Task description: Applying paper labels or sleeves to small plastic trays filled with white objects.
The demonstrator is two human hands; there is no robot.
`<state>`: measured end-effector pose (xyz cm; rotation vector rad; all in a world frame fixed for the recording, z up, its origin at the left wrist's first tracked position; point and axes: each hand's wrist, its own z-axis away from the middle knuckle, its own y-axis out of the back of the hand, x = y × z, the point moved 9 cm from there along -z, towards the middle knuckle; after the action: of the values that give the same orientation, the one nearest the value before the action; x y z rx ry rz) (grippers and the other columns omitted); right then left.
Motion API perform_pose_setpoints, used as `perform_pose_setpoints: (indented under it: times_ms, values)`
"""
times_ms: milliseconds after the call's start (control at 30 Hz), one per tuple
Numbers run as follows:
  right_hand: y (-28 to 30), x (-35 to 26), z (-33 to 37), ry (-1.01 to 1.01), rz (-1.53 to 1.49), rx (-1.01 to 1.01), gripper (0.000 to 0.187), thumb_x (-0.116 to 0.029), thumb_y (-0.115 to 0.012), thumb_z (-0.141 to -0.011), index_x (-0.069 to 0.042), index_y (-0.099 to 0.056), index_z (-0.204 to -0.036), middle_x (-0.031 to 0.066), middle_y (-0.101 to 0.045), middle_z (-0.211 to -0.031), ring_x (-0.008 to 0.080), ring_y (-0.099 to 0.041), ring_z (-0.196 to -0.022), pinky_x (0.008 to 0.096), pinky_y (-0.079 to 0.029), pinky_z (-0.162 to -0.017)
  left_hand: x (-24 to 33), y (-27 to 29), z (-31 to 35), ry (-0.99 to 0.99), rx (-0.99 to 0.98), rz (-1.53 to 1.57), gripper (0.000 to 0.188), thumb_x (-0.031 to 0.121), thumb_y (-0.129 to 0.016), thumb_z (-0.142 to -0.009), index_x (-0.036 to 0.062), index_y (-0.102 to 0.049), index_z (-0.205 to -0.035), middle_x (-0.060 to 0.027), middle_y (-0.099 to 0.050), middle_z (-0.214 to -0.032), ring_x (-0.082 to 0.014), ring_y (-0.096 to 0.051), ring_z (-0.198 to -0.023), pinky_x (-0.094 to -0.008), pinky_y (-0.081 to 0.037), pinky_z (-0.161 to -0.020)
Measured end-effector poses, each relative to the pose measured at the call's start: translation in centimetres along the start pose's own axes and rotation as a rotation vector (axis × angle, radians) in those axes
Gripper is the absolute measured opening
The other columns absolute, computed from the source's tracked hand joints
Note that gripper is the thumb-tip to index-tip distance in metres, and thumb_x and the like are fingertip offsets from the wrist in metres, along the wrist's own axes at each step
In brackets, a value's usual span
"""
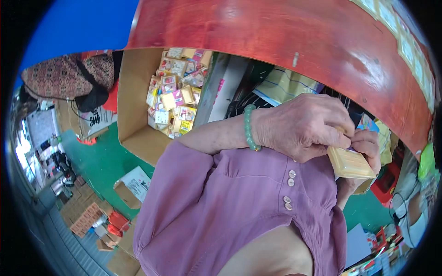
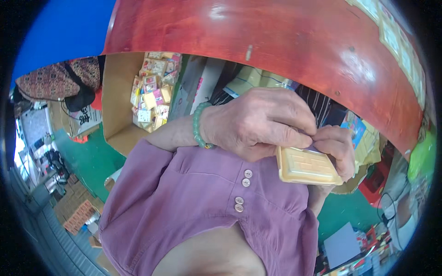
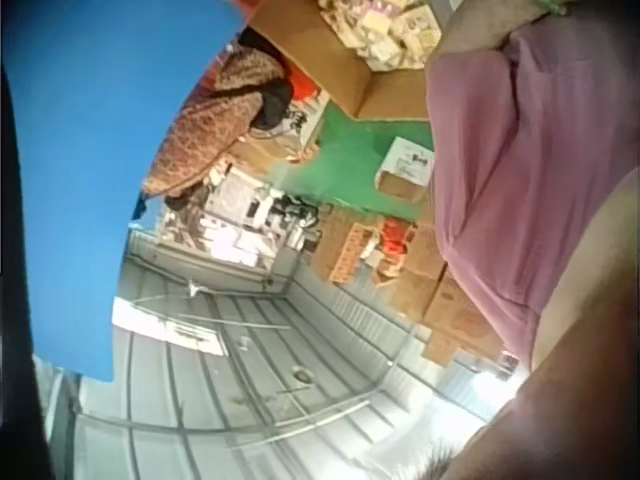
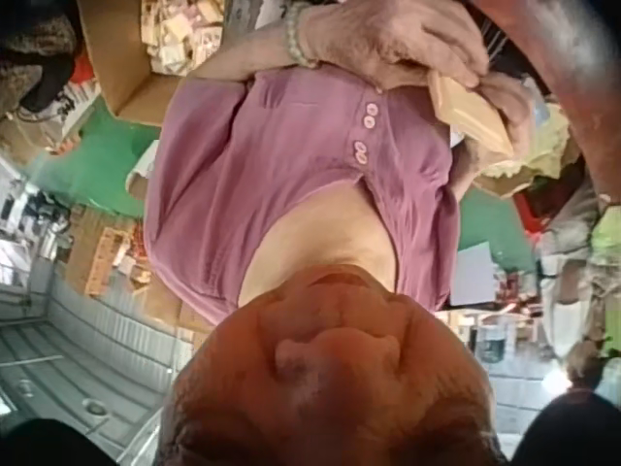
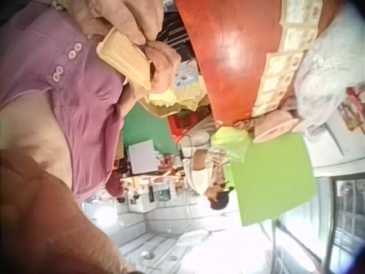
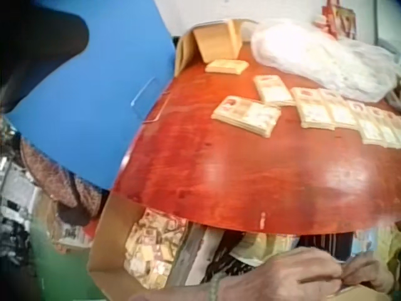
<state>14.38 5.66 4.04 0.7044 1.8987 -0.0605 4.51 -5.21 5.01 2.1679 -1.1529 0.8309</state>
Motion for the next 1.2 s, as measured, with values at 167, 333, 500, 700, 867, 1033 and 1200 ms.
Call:
perform_pose_setpoints:
  times_ms: [167,333,500,700,867,1033,1200]
  values:
    - [-1.9,-0.6,-1.9,0.006,-0.010,-0.122,0.026,-0.015,-0.070,-0.071,0.002,-0.062,-0.088,0.0167,-0.063,-0.087,0.0248,-0.059,-0.076,0.0327,-0.046,-0.067,0.5,2.5,1.6,0.075,0.011,0.000,0.027,0.013,-0.071,-0.072,0.0026,-0.068,-0.097,-0.0096,-0.063,-0.093,-0.0279,-0.059,-0.078,-0.0359,-0.048,-0.065]
    - [-9.3,-0.6,-2.7,-0.058,-0.146,-0.501,0.033,-0.017,-0.072,-0.075,0.003,-0.062,-0.100,0.0162,-0.064,-0.093,0.0312,-0.063,-0.086,0.0383,-0.050,-0.075,1.3,8.4,5.2,0.345,-0.068,-0.049,0.032,0.013,-0.069,-0.069,-0.0021,-0.068,-0.097,-0.0116,-0.064,-0.085,-0.0251,-0.060,-0.072,-0.0346,-0.048,-0.062]
    - [-10.1,1.6,-0.5,-0.140,-0.071,-0.607,0.034,-0.015,-0.075,-0.074,0.001,-0.062,-0.100,0.0140,-0.063,-0.089,0.0307,-0.062,-0.083,0.0374,-0.050,-0.071,4.6,19.0,14.5,0.809,0.233,-0.633,0.021,0.004,-0.070,-0.080,-0.0019,-0.068,-0.100,-0.0065,-0.067,-0.091,-0.0155,-0.061,-0.080,-0.0282,-0.048,-0.071]
    - [-7.2,7.0,3.1,-0.463,0.040,-0.512,0.026,-0.010,-0.074,-0.076,0.001,-0.063,-0.097,0.0116,-0.064,-0.084,0.0213,-0.064,-0.076,0.0310,-0.051,-0.068,1.7,28.1,27.5,1.490,0.183,-0.742,0.028,0.006,-0.067,-0.085,-0.0031,-0.063,-0.111,-0.0033,-0.067,-0.095,-0.0067,-0.059,-0.084,-0.0202,-0.046,-0.074]
    - [-4.3,13.2,5.5,-0.756,0.232,-0.365,0.031,-0.013,-0.068,-0.081,0.005,-0.063,-0.106,0.0152,-0.066,-0.098,0.0228,-0.066,-0.082,0.0311,-0.051,-0.073,0.5,28.6,26.2,0.872,-0.228,-1.705,0.053,0.021,-0.076,-0.079,-0.0033,-0.056,-0.121,-0.0232,-0.063,-0.102,-0.0204,-0.062,-0.095,-0.0277,-0.049,-0.082]
    - [-5.4,14.8,5.9,-0.588,0.427,-0.329,0.041,-0.019,-0.067,-0.082,0.002,-0.058,-0.116,0.0199,-0.059,-0.119,0.0389,-0.058,-0.107,0.0388,-0.047,-0.090,-6.6,17.0,17.1,0.997,0.095,-0.710,0.044,0.019,-0.069,-0.083,-0.0023,-0.057,-0.119,-0.0222,-0.065,-0.104,-0.0325,-0.064,-0.093,-0.0350,-0.050,-0.078]
    - [-7.9,15.9,7.4,-0.545,0.570,-0.528,0.056,-0.026,-0.064,-0.085,-0.001,-0.047,-0.132,0.0185,-0.045,-0.138,0.0368,-0.047,-0.123,0.0419,-0.041,-0.101,-15.1,5.5,10.9,0.892,-0.181,-0.636,0.055,0.040,-0.068,-0.081,0.0038,-0.057,-0.120,-0.0155,-0.065,-0.104,-0.0282,-0.062,-0.089,-0.0368,-0.049,-0.083]
